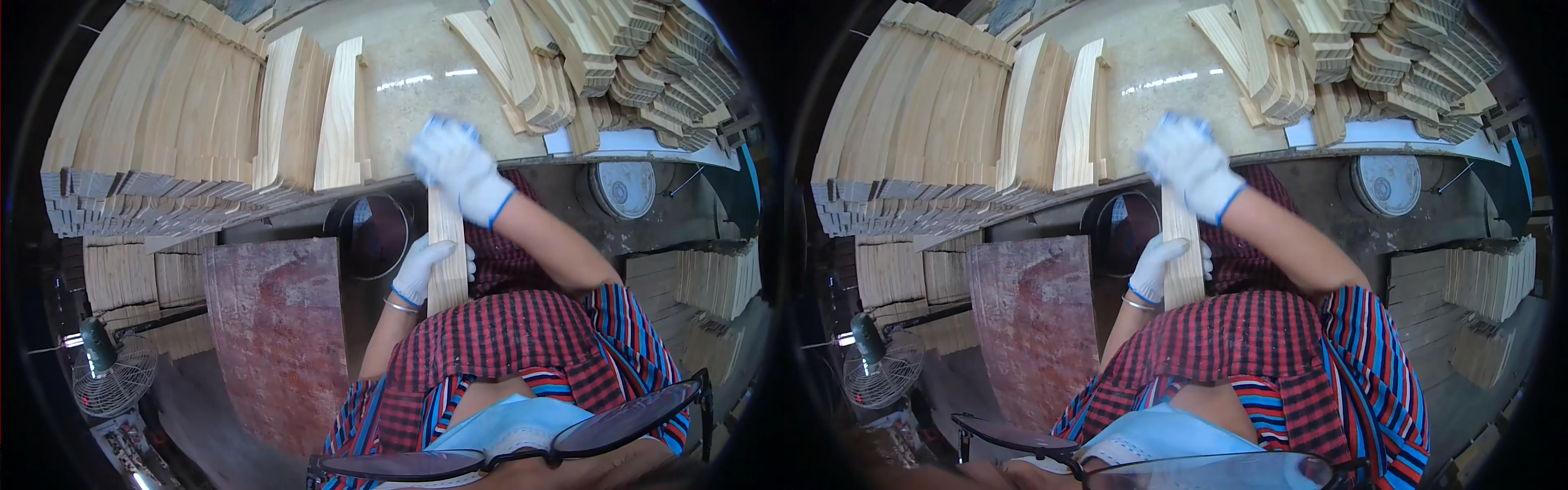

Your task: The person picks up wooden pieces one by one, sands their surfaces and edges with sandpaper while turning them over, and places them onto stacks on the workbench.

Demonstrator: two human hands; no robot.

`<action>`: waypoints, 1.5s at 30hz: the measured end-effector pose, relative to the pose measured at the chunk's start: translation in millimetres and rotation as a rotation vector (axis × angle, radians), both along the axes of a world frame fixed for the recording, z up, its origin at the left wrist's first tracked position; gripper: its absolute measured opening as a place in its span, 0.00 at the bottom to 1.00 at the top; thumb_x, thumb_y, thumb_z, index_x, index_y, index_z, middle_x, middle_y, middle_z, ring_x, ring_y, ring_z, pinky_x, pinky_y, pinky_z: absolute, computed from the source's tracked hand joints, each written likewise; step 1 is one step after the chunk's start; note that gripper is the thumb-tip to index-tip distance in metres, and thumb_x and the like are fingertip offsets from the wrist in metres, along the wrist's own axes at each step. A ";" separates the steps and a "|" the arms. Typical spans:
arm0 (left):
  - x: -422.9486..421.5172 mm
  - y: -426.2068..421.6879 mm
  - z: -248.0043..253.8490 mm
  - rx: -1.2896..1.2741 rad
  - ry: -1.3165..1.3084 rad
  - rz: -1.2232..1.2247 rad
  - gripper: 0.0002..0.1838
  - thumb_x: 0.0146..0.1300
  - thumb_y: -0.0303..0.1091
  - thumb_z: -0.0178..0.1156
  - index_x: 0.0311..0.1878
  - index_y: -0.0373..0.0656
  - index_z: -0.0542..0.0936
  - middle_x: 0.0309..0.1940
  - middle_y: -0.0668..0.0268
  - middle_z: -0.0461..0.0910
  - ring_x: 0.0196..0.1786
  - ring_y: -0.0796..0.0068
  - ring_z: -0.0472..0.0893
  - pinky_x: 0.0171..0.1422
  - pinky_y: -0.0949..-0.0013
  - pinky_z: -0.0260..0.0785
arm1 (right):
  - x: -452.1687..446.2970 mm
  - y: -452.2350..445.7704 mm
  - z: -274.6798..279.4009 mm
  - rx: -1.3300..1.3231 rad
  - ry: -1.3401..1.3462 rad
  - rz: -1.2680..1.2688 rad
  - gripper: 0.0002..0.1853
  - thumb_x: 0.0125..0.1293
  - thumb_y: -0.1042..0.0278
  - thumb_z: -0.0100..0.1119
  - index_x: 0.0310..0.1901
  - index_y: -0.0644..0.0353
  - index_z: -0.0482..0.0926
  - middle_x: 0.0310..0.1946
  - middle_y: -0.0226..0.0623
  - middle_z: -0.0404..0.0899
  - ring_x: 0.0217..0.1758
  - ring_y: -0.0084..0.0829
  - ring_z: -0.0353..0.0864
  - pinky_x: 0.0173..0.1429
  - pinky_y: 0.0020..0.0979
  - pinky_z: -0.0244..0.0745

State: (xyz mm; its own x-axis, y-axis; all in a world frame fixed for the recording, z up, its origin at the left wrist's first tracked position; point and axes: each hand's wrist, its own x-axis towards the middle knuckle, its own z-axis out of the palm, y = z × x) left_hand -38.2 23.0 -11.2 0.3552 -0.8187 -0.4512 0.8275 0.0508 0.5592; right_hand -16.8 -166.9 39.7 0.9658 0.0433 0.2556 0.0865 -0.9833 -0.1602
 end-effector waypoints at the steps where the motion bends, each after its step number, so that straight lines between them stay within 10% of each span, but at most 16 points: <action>1: 2.7 -2.2 -1.8 -0.006 -0.007 -0.005 0.22 0.59 0.37 0.61 0.52 0.32 0.74 0.38 0.52 0.82 0.38 0.57 0.84 0.43 0.57 0.80 | -13.8 15.5 -14.9 -0.066 -0.068 0.118 0.16 0.60 0.62 0.53 0.50 0.54 0.75 0.54 0.39 0.74 0.66 0.39 0.67 0.72 0.39 0.57; 8: 18.5 -5.5 2.2 0.204 -0.444 0.079 0.25 0.63 0.32 0.58 0.62 0.31 0.72 0.52 0.63 0.79 0.53 0.75 0.78 0.59 0.70 0.70 | -33.6 -6.1 22.8 0.152 -0.133 0.165 0.24 0.54 0.68 0.58 0.56 0.52 0.74 0.53 0.43 0.74 0.65 0.45 0.68 0.73 0.45 0.58; 19: 34.3 -36.1 10.4 0.266 -0.333 0.024 0.15 0.62 0.35 0.61 0.47 0.35 0.76 0.29 0.59 0.81 0.29 0.68 0.82 0.35 0.68 0.76 | 5.8 -30.4 0.9 -0.001 -0.191 0.163 0.16 0.59 0.70 0.54 0.51 0.52 0.74 0.47 0.38 0.74 0.59 0.40 0.71 0.71 0.40 0.61; 38: 29.7 -37.1 1.2 0.277 -0.357 0.092 0.16 0.62 0.35 0.61 0.49 0.34 0.76 0.31 0.60 0.82 0.30 0.68 0.83 0.36 0.68 0.77 | 13.5 -61.9 8.4 0.037 0.059 0.198 0.23 0.56 0.72 0.56 0.56 0.54 0.73 0.56 0.40 0.72 0.64 0.46 0.69 0.70 0.41 0.62; 45: 29.7 -38.4 11.8 0.290 -0.344 0.063 0.17 0.62 0.33 0.61 0.51 0.33 0.76 0.33 0.59 0.82 0.33 0.68 0.83 0.39 0.68 0.76 | -11.2 -23.2 -6.7 0.065 -0.220 0.166 0.22 0.55 0.71 0.55 0.54 0.54 0.74 0.52 0.41 0.74 0.62 0.42 0.71 0.69 0.41 0.63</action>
State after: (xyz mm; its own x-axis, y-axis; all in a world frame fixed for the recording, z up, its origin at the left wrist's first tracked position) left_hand -8.5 -15.4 0.7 0.5697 -0.6479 -0.5056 0.5913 -0.1041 0.7997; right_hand -28.0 -190.1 32.9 0.8678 0.1724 0.4661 0.2849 -0.9410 -0.1824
